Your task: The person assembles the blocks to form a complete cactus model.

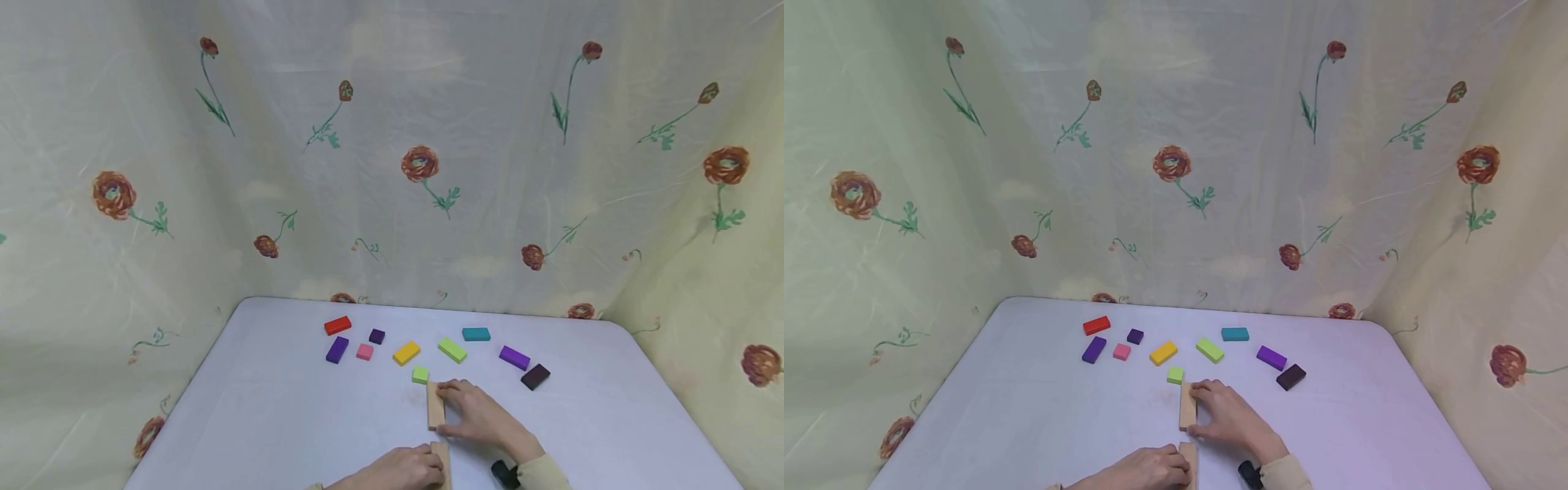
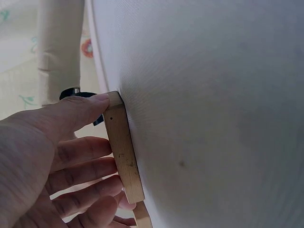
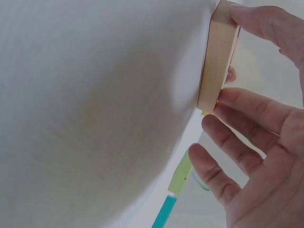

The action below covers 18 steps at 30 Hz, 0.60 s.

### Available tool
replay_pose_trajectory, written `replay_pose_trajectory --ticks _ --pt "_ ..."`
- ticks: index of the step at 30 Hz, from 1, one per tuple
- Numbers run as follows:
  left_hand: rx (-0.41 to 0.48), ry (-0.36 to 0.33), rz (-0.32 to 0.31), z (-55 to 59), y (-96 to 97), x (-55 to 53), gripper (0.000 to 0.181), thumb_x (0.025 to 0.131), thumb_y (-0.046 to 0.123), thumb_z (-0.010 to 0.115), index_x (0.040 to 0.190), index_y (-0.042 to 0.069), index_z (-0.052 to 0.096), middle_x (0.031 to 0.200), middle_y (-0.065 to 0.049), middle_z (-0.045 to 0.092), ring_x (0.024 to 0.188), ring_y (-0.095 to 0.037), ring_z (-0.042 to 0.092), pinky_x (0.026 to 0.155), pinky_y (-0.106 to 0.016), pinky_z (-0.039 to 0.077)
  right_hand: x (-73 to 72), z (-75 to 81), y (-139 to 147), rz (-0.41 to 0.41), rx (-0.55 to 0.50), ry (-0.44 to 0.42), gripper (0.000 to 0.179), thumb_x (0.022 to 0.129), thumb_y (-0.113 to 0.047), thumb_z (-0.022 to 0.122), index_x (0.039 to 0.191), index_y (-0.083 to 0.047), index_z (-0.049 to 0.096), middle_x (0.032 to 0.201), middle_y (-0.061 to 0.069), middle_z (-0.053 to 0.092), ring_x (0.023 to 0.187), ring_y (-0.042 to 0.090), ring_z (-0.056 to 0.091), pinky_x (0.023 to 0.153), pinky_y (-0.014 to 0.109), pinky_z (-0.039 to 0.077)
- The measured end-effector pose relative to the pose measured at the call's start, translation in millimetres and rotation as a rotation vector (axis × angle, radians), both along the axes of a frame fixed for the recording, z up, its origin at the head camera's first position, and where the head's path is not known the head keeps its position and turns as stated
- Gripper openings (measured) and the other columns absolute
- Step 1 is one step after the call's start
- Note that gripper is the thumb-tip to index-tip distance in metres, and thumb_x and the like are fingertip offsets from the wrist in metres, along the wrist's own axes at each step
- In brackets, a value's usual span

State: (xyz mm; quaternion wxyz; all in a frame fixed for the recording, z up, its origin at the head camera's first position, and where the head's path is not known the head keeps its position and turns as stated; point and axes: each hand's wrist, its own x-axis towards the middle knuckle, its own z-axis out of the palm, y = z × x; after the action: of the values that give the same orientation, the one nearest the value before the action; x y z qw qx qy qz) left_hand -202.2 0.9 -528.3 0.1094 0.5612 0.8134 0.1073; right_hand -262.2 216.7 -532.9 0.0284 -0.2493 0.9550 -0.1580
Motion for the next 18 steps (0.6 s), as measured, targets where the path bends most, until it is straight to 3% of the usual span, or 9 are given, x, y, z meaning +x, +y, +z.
replay_pose_trajectory --ticks 1,18 --pt "-0.011 0.002 0.003 4.0 0.2 1.8 0.033 0.094 0.038 0.06 0.118 0.016 0.067 0.109 0.009 0.066 0.092 0.005 0.052 0.077 -0.005 0.041 0.8 -0.1 0.2 0.003 0.003 0.005 0.07 0.076 -0.055 0.073 0.128 -0.01 0.061 0.133 0.008 0.057 0.12 0.028 0.055 0.099 0.048 0.045" --pt "-0.012 -0.004 0.023 3.7 1.5 1.5 0.034 0.093 0.039 0.062 0.117 0.017 0.068 0.106 0.01 0.066 0.091 0.005 0.052 0.074 -0.005 0.042 10.6 1.6 3.2 0.038 0.014 0.018 0.071 0.079 -0.062 0.067 0.128 -0.011 0.062 0.132 0.005 0.058 0.118 0.024 0.056 0.098 0.046 0.046"
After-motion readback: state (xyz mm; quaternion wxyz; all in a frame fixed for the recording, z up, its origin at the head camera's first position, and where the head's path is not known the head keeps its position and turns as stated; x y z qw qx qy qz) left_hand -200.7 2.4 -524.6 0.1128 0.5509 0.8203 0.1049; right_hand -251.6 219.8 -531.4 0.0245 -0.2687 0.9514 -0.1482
